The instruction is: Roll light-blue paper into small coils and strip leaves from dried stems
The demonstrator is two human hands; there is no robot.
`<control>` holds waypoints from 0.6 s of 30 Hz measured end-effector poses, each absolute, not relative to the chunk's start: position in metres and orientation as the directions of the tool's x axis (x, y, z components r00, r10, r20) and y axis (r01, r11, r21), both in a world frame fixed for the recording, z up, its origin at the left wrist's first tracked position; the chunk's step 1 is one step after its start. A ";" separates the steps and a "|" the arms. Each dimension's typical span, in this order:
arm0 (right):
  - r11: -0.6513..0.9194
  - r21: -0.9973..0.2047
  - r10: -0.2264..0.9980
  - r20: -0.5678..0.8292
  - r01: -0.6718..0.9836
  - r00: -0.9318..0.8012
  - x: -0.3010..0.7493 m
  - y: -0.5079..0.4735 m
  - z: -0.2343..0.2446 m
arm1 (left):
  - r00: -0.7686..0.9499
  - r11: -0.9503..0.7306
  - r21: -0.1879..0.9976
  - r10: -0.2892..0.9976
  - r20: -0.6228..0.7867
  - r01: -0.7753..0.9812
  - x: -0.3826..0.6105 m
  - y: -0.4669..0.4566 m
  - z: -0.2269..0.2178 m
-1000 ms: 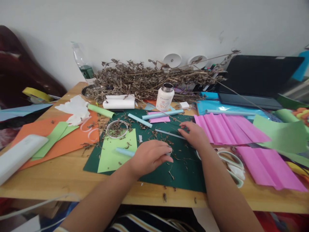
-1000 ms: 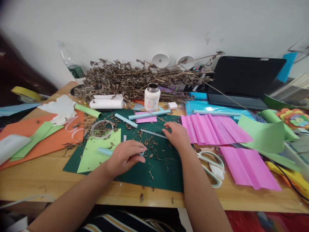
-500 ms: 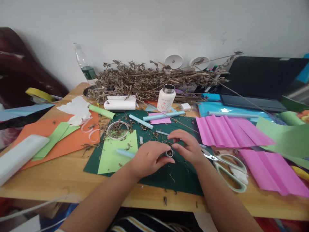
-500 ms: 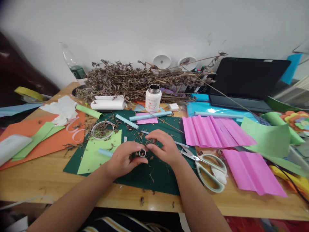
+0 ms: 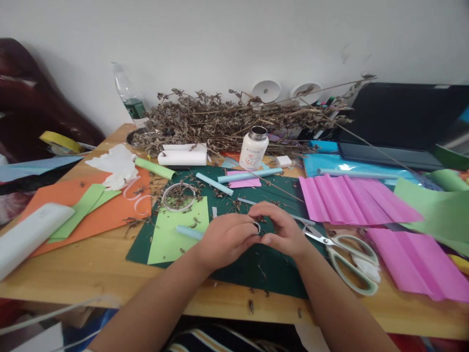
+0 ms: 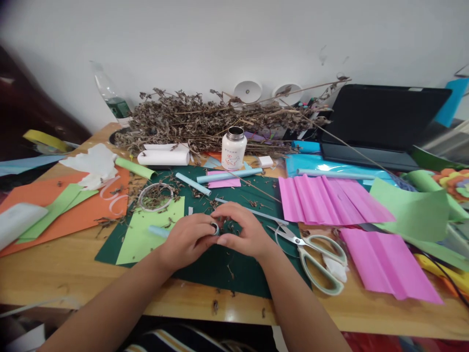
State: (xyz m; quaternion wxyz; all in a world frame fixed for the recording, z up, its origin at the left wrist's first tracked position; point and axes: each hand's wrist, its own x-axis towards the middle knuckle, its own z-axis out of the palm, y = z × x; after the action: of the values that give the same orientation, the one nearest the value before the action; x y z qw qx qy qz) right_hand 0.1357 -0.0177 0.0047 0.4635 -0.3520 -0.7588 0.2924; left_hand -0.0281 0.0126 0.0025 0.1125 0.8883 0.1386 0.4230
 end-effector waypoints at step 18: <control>0.536 -0.690 0.830 0.323 0.487 -0.455 0.130 -0.020 0.004 | 0.496 -0.947 0.321 0.289 0.819 0.021 -0.029 0.015 0.004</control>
State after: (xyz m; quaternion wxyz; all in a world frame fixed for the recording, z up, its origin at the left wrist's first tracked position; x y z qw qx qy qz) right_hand 0.1301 -0.0199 0.0043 0.3290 -0.4055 -0.8121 0.2604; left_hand -0.0288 0.0152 0.0039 0.1356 0.8543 0.0907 0.4936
